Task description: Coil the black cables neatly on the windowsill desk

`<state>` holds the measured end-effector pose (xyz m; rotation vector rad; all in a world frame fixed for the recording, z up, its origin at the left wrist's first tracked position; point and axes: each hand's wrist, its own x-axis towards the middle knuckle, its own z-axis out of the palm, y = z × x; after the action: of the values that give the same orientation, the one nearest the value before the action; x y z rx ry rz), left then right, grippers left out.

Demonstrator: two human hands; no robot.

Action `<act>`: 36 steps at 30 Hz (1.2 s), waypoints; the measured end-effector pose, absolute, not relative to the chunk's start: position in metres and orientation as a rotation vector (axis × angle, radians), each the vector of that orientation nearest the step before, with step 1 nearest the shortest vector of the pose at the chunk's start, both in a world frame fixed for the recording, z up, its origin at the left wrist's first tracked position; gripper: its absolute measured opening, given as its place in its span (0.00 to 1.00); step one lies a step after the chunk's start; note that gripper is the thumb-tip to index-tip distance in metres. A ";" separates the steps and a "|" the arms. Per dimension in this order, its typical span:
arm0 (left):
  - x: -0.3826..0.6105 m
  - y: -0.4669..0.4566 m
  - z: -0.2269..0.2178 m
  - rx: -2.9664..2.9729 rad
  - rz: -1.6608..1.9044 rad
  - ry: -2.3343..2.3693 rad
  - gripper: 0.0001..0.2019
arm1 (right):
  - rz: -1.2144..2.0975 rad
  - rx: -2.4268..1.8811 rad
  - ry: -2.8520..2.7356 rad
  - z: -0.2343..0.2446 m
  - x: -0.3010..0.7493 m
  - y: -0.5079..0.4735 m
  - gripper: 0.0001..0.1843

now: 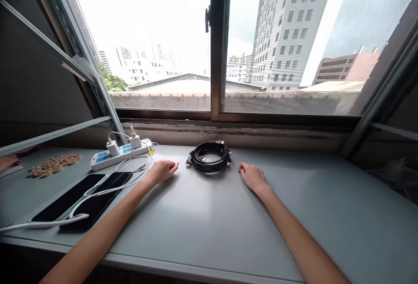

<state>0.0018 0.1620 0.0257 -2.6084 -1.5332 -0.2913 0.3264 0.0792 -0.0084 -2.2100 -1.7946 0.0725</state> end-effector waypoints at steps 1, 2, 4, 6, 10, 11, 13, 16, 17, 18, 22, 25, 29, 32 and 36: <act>0.002 0.162 0.025 -2.612 -0.288 -1.532 0.23 | 0.063 -2.214 -1.809 -0.008 0.325 0.080 0.12; 0.002 0.161 0.024 -2.623 -0.282 -1.526 0.23 | 0.057 -2.217 -1.828 -0.008 0.325 0.081 0.12; 0.003 0.162 0.022 -2.652 -0.267 -1.511 0.22 | 0.053 -2.205 -1.879 -0.007 0.325 0.082 0.11; 0.003 0.163 0.020 -2.672 -0.258 -1.505 0.21 | 0.059 -2.172 -1.932 -0.006 0.328 0.082 0.10; 0.003 0.166 0.017 -2.673 -0.260 -1.535 0.21 | 0.077 -2.052 -2.009 -0.005 0.336 0.078 0.10; 0.003 0.167 0.016 -2.670 -0.261 -1.545 0.21 | 0.085 -2.021 -2.017 -0.005 0.338 0.077 0.10; 0.002 0.169 0.015 -2.659 -0.261 -1.562 0.22 | 0.103 -1.970 -2.014 -0.007 0.340 0.075 0.10; 0.001 0.172 0.015 -2.647 -0.266 -1.572 0.22 | 0.121 -1.940 -1.970 -0.009 0.341 0.073 0.11; 0.001 0.172 0.015 -2.645 -0.269 -1.573 0.22 | 0.124 -1.937 -1.952 -0.010 0.341 0.072 0.11; 0.001 0.172 0.015 -2.644 -0.271 -1.573 0.22 | 0.128 -1.935 -1.938 -0.010 0.341 0.072 0.11; 0.002 0.169 0.017 -2.652 -0.259 -1.578 0.21 | 0.152 -1.922 -1.921 -0.011 0.342 0.071 0.11; 0.004 0.164 0.018 -2.663 -0.246 -1.571 0.20 | 0.166 -1.930 -1.912 -0.013 0.344 0.069 0.10; 0.005 0.161 0.018 -2.677 -0.238 -1.543 0.18 | 0.179 -1.955 -1.896 -0.018 0.348 0.068 0.10; 0.004 0.161 0.017 -2.686 -0.244 -1.513 0.18 | 0.184 -1.965 -1.895 -0.021 0.351 0.069 0.10; 0.008 0.159 0.016 -2.653 -0.285 -1.527 0.18 | 0.181 -1.971 -1.894 -0.023 0.353 0.069 0.10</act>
<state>0.0079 0.1585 0.0159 -2.6529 -1.5268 -0.2850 0.3528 0.0689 -0.0231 -1.9706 -1.8941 0.1807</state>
